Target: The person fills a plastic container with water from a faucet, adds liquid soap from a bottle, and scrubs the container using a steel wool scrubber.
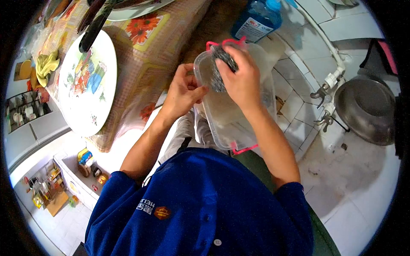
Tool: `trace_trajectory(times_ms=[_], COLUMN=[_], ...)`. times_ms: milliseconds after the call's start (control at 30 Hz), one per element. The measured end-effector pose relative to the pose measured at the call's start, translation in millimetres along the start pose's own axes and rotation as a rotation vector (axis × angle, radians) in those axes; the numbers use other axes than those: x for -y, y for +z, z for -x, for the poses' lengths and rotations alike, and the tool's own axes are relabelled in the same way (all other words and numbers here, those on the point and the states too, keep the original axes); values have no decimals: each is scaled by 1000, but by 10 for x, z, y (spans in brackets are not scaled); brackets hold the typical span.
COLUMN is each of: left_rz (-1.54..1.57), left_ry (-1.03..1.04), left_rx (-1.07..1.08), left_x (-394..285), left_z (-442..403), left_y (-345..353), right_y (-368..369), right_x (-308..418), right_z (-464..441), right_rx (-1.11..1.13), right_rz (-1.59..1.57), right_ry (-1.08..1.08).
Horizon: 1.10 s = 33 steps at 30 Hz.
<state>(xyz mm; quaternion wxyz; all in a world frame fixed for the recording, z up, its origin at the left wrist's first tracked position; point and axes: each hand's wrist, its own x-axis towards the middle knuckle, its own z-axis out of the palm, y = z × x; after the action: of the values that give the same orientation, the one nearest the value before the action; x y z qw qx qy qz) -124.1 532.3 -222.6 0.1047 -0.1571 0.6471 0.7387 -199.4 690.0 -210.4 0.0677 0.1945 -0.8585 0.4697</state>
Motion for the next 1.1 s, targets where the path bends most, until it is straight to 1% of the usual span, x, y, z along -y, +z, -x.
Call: trace_trajectory(times_ms=[33, 67, 133, 200, 267, 300, 333, 400, 467, 533, 567, 633, 667, 733, 767, 800, 867, 900, 1000, 1033, 1067, 1100], left_rz=[0, -21, -44, -61, 9, 2, -4, -1, -1, 33, 32, -84, -85, -324, -333, -332, -415, -310, -382, -457, -454, -429], left_ry=[1, 25, 53, 27, 13, -6, -30, -44, -64, -68, -71, -86, -84, 194, 218, 213, 408, 383, 325, 261, 255, 292], left_rx=[3, 13, 29, 59, 52, 54, 58, 60, 53, 32, 34, 62, 67, 21, -1, -2, -37, -73, -96, -37, -35, 20], left_x=[40, 110, 102, 89, 83, 68, 64, 69, 82, 80, 74, 63, 64, 65, 55, 66, 102, 96, -7, -82, -93, -94], left_z=[-1, -15, -34, 19, 66, 49, 46, 54, 92, 108, 106, 48, -7, -97, -156, -247, -467, -542, -719, -750, -800, -866], left_y=[-1, -12, -43, -73, -60, -56, -43, -43, -43, -36, -52, -72, -76, -113, -119, -125, -109, -40, -3, -7, -10, -10], right_y=[32, 89, 197, 168, 86, 109, 126, 143, -10, -75, -34, 34, 5, -84, -134, -152, -173, -156, -129, -132, -143, -153], right_x=[29, 87, 172, 64, -43, -23, -7, 16, -166, -222, -212, -151, -172, -229, -264, -319, -421, -432, -442, -446, -447, -453], right_z=[-66, -43, 31, 12, -48, 4, 52, 120, 20, -14, 21, 97, 82, 29, 3, -3, -4, 6, 35, 36, 37, 40], right_rx=[-22, -27, 201, 202, 48, 56, 58, 97, -17, -147, -147, -20, -24, -141, -185, -180, -265, -273, -276, -273, -262, -253], right_rz=[61, 61, 71, 112, 191, 263, 268, 255, 292, 262, 263, 206, 209, 297, 255, 254, 245, 222, 135, 137, 94, 51], right_ry=[-64, -65, -159, -157, -119, -117, -118, -219, -92, -1, 3, -73, -72, 43, 121, 124, 102, 85, 121, 124, 143, 162])
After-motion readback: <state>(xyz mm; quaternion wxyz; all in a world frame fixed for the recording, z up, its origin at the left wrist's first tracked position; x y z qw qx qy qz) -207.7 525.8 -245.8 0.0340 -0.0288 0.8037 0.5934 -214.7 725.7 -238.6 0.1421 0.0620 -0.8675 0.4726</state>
